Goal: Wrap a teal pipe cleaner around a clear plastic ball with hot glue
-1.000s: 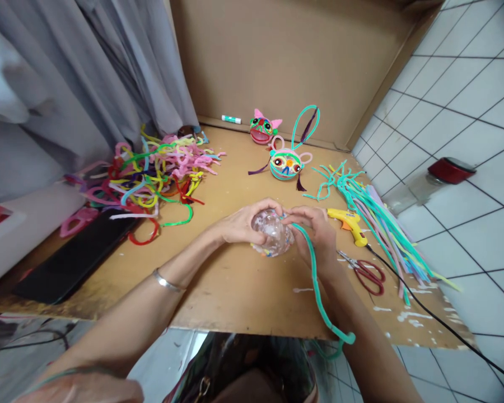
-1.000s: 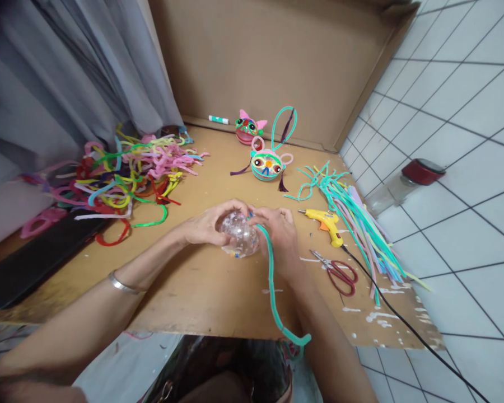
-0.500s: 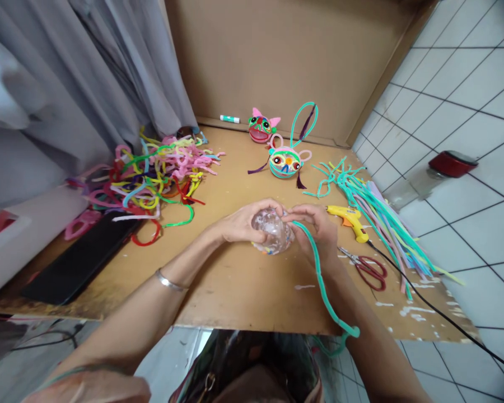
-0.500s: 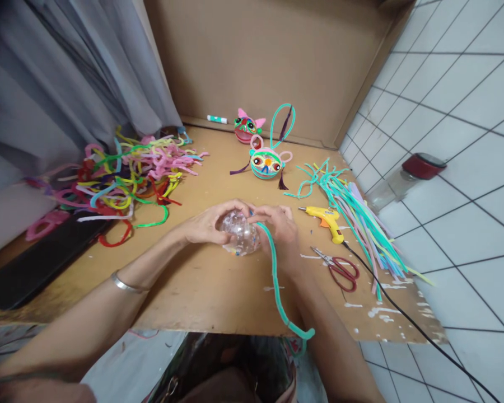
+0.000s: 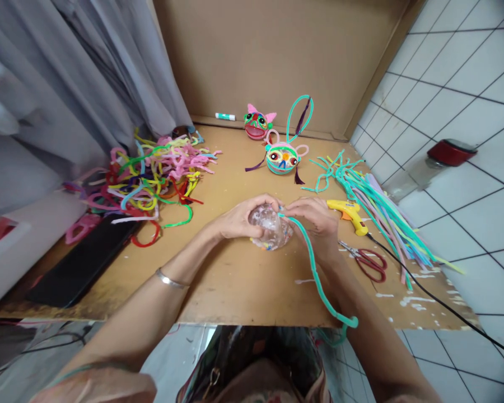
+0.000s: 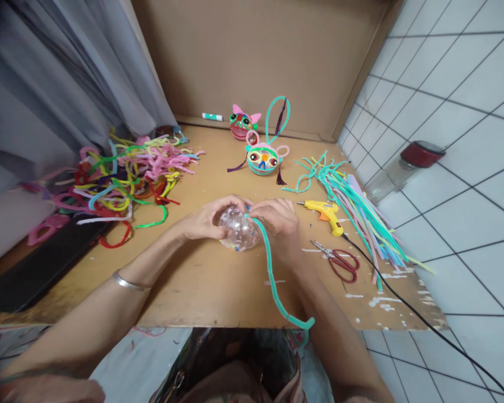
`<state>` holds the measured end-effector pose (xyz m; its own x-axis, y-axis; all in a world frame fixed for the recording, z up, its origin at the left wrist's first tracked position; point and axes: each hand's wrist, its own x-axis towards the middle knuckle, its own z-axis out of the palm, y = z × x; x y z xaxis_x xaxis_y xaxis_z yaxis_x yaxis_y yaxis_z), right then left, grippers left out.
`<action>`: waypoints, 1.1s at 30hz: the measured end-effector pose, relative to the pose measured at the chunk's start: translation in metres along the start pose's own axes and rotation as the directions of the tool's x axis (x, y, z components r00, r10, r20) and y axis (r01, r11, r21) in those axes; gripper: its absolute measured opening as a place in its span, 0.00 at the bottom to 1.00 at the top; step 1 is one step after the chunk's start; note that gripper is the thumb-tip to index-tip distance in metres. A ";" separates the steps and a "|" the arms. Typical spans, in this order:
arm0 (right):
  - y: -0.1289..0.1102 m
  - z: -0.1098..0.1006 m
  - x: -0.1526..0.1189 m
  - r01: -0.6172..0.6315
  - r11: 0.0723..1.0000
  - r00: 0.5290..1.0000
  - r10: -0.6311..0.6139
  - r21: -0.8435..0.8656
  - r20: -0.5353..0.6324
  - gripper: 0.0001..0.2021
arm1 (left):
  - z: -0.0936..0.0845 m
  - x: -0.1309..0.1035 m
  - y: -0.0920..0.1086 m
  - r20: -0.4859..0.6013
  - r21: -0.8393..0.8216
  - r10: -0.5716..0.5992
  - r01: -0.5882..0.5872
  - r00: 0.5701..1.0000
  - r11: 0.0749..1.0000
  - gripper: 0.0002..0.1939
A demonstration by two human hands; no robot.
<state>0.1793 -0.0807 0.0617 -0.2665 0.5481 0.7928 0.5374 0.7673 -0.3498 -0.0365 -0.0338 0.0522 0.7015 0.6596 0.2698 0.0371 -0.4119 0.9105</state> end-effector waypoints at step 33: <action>-0.002 0.005 -0.005 0.136 0.984 0.989 -0.128 -0.112 0.077 0.10 | 0.001 -0.002 -0.005 -0.018 -0.052 -0.031 0.030 0.999 0.998 0.27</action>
<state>0.1759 -0.0830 0.0565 -0.3934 0.4696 0.7904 0.5827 0.7923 -0.1807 -0.0368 -0.0336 0.0467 0.6869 0.6833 0.2475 0.0205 -0.3586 0.9333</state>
